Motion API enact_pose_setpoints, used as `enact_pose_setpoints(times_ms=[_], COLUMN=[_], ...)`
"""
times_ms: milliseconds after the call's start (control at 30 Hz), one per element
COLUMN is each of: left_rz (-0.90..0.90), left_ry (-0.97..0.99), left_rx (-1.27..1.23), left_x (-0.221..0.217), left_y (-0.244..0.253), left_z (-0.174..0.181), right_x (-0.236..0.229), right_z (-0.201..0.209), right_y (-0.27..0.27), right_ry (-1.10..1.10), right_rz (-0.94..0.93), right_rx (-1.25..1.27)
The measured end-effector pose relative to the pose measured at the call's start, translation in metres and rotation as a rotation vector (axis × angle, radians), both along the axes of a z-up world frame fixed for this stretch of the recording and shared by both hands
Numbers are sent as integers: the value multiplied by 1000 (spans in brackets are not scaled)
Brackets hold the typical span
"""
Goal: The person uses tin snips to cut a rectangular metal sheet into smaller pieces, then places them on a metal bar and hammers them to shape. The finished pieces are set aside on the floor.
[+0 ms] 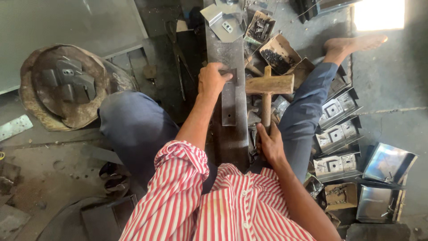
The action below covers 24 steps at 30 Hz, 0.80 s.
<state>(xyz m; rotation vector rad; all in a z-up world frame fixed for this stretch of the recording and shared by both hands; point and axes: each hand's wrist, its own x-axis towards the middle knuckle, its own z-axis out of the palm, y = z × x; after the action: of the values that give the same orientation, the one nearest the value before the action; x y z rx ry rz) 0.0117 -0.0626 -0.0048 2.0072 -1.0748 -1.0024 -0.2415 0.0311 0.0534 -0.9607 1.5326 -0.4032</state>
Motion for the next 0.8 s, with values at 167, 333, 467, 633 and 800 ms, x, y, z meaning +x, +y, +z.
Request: enact_pose_setpoints(times_ms=[167,333,467,633,800], left_rz=[-1,-26,-33,-34,-35], left_ry=[-7,-84,-114,-75,-35], left_rx=[78,95,67,117,127], left_x=[1,2,2,0,0], left_y=[-3,-17,-18,-18,-16], left_z=[-3,-9,-17,-11,-11], right_x=[11,11,9,18,13], right_z=[-4,-8,-30,-50,-40], right_y=[-4,-18,-17,-22,-29], right_ry=[-39,-156,-255,-39,-28], right_rz=[-1,-24,-46,84,-53], right_rx=[-8,-83,-263,-246,-218])
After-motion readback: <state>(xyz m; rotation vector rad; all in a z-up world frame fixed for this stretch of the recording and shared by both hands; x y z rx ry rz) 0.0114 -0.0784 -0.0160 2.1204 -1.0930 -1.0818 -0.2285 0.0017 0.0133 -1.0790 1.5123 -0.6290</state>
